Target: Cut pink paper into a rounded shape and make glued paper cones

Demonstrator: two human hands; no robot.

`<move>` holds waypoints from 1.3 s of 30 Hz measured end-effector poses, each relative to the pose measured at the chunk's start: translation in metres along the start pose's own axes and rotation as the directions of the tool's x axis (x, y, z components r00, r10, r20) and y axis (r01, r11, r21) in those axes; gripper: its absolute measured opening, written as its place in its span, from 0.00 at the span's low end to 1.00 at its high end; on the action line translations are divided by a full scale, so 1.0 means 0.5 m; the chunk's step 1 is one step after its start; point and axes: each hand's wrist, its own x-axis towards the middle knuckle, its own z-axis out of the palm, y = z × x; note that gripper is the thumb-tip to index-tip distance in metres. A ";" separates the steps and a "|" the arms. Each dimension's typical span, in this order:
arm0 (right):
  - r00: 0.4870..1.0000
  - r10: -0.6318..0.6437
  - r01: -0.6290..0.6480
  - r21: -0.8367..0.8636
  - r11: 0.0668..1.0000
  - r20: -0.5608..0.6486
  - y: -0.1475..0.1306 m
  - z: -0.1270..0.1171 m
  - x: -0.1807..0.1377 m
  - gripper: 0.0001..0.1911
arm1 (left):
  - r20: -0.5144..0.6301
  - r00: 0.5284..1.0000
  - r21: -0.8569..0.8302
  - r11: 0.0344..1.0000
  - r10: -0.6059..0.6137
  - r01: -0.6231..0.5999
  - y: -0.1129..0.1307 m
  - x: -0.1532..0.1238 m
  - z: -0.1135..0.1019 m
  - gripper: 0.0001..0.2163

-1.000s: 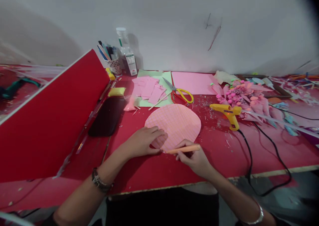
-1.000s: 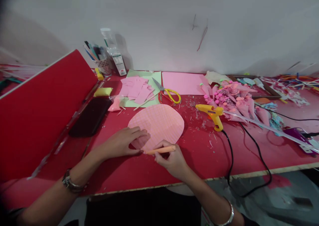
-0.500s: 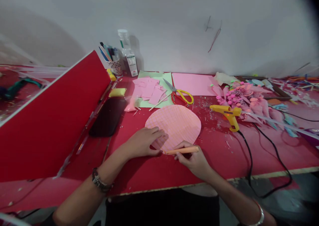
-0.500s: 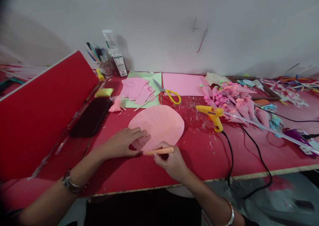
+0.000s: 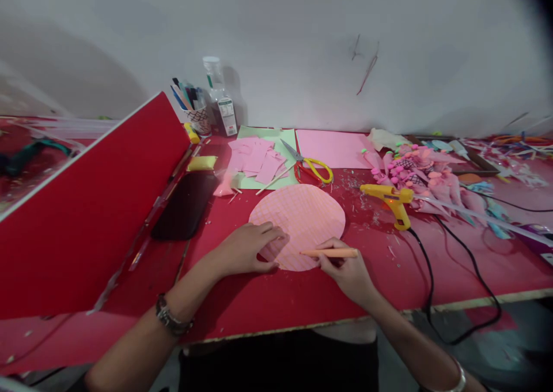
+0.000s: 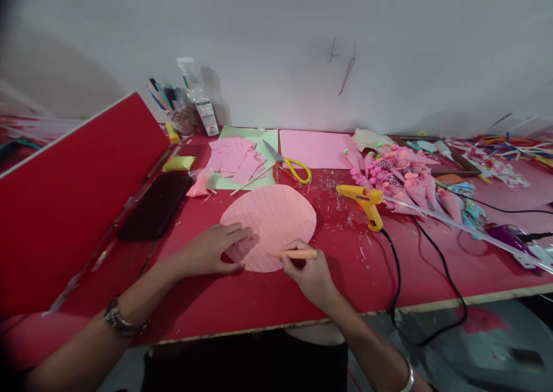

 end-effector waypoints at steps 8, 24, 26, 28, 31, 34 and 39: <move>0.993 0.008 -0.014 -0.052 0.999 -0.114 0.024 -0.044 0.013 0.06 | 0.012 1.000 0.002 1.000 -0.005 0.005 0.000 0.000 -0.002 0.25; 0.926 0.054 -0.086 -0.068 0.994 -0.374 0.094 -0.110 0.035 0.12 | 0.002 1.000 -0.010 1.000 -0.009 0.009 -0.002 0.000 0.001 0.25; 0.905 0.047 -0.084 -0.069 0.994 -0.422 0.092 -0.112 0.034 0.11 | 0.005 1.000 -0.006 1.000 -0.005 0.005 -0.001 0.000 0.000 0.25; 0.870 0.023 -0.064 -0.066 0.996 -0.492 0.082 -0.108 0.028 0.09 | 0.005 1.000 0.000 1.000 0.000 0.000 -0.001 0.001 -0.001 0.25; 0.868 -0.014 0.002 -0.024 1.000 -0.496 0.052 -0.080 0.007 0.07 | 0.005 1.000 0.015 1.000 0.005 -0.005 0.001 0.003 -0.002 0.25; 0.974 -0.010 0.026 0.065 0.998 -0.224 0.014 -0.032 -0.018 0.05 | 0.009 1.000 0.049 0.999 -0.009 0.009 0.002 0.004 -0.002 0.24; 0.997 -0.039 0.044 0.095 0.994 -0.062 -0.026 0.026 -0.033 0.03 | 0.005 1.000 0.052 0.999 -0.009 0.009 -0.001 0.003 0.003 0.25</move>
